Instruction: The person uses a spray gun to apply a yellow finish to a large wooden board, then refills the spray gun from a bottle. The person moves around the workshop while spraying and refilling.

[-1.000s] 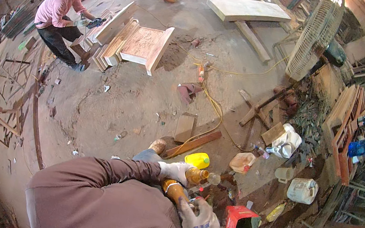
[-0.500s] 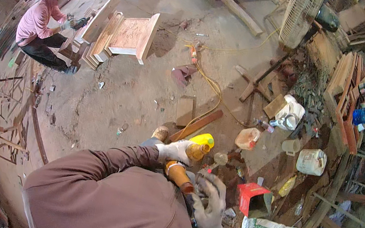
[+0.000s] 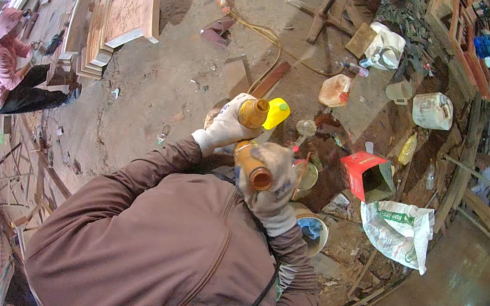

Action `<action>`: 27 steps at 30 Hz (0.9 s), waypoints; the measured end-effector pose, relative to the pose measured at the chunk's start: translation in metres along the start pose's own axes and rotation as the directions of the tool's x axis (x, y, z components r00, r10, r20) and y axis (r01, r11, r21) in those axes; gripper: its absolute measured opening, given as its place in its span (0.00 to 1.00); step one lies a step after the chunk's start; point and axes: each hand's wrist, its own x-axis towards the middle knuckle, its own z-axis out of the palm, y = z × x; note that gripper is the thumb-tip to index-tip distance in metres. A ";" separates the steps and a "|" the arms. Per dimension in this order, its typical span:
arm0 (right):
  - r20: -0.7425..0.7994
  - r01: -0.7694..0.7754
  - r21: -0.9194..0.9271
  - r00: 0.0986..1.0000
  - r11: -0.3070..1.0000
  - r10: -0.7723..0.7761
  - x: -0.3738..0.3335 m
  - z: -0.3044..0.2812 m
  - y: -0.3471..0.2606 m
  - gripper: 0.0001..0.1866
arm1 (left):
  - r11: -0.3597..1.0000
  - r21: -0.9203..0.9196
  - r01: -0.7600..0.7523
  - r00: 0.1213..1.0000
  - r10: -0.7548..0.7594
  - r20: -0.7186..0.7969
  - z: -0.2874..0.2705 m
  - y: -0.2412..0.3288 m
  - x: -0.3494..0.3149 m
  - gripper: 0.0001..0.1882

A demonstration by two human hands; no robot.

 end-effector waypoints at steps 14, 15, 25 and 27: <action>0.443 0.261 -0.831 0.845 0.490 0.300 0.093 -0.091 -0.008 0.24 | 0.923 0.130 -0.363 0.928 0.370 -0.040 -0.012 0.046 0.027 0.28; 0.449 0.281 -0.834 0.845 0.475 0.289 0.095 -0.091 -0.007 0.24 | 0.917 0.141 -0.374 0.921 0.384 -0.058 -0.012 0.048 0.028 0.27; 0.516 0.371 -0.823 0.806 0.431 0.291 0.099 -0.099 -0.013 0.29 | 0.919 0.211 -0.334 0.937 0.348 -0.030 -0.004 0.046 0.020 0.28; 0.523 0.375 -0.822 0.795 0.429 0.307 0.100 -0.099 -0.015 0.29 | 0.913 0.217 -0.347 0.933 0.360 -0.024 -0.003 0.042 0.020 0.28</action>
